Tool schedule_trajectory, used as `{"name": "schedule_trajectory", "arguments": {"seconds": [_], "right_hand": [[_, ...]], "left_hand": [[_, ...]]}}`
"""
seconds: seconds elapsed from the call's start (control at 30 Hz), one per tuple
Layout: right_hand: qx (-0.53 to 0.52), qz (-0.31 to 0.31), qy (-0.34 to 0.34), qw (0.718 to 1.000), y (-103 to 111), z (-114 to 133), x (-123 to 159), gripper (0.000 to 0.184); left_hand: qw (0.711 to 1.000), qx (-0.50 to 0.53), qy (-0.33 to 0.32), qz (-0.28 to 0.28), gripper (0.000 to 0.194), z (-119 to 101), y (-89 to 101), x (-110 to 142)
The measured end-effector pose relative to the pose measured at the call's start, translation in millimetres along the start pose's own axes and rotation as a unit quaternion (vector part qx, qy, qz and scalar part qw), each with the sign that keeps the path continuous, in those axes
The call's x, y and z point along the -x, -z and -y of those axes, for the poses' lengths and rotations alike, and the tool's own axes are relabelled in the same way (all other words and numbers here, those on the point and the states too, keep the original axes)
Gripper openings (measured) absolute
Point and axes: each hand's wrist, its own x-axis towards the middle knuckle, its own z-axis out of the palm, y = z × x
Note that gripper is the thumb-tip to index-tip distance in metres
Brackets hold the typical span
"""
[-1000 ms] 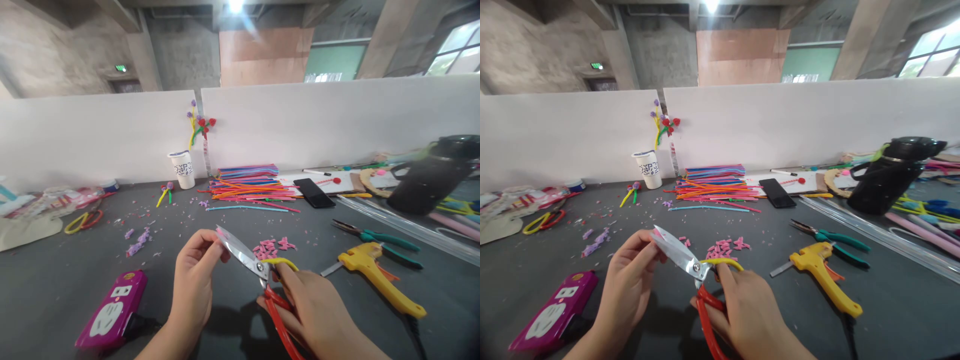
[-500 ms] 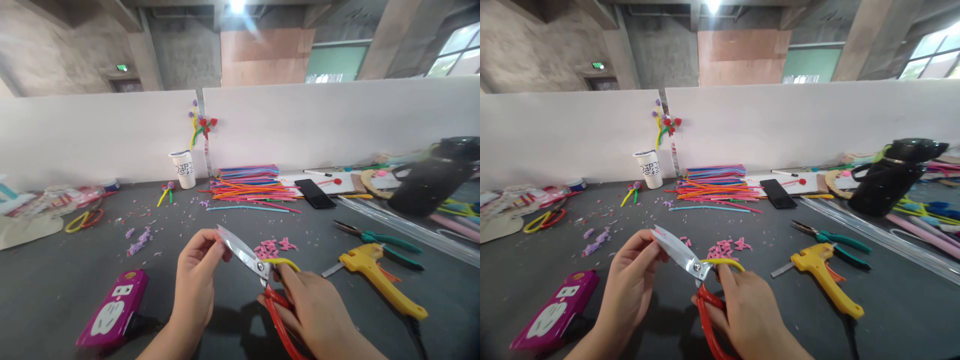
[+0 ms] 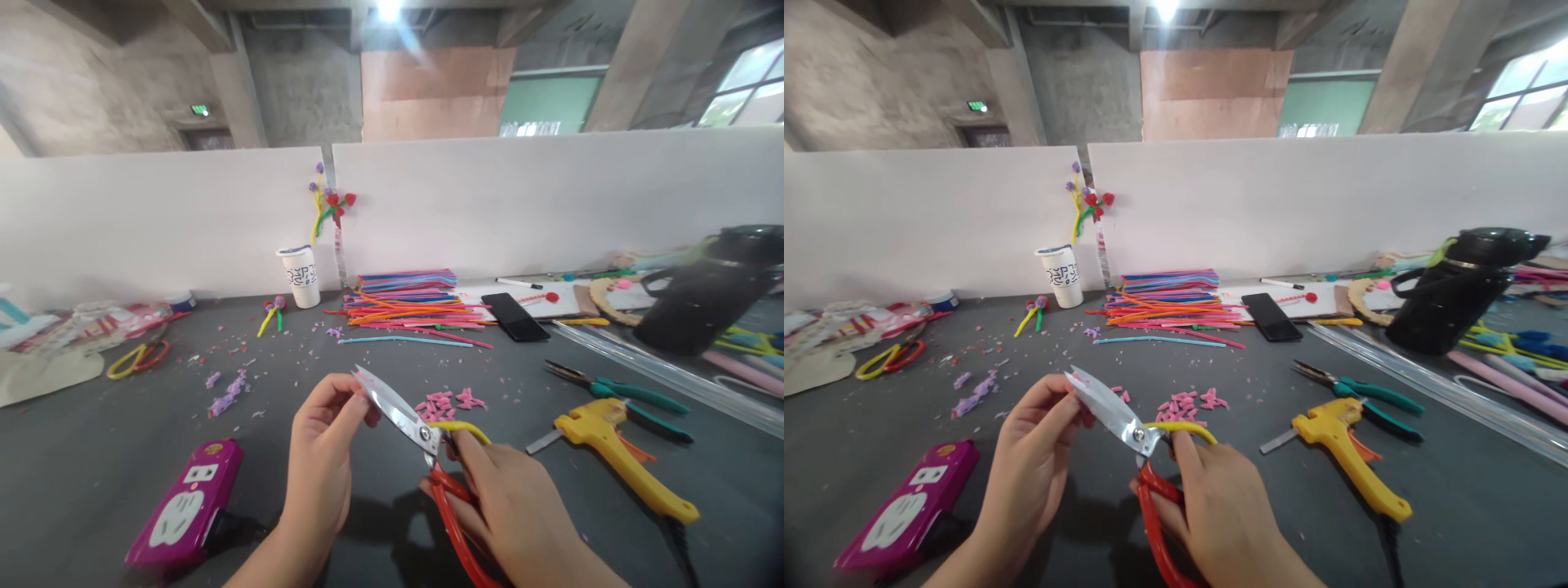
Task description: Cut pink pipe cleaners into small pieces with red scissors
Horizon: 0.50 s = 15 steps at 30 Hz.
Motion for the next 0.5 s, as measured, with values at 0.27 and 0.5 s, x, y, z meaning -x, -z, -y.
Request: {"name": "schedule_trajectory", "arguments": {"seconds": [0.27,0.5], "right_hand": [[-0.003,-0.002,-0.005,1.000,0.7,0.8,0.5,0.026],[-0.007,-0.008,-0.009,1.000,1.2,1.6,-1.7,0.031]], "left_hand": [[1.000,0.005,-0.004,-0.011,0.003,0.2,-1.0,-0.6],[1.000,-0.017,-0.019,-0.002,0.005,0.4,0.0,-1.1]]}}
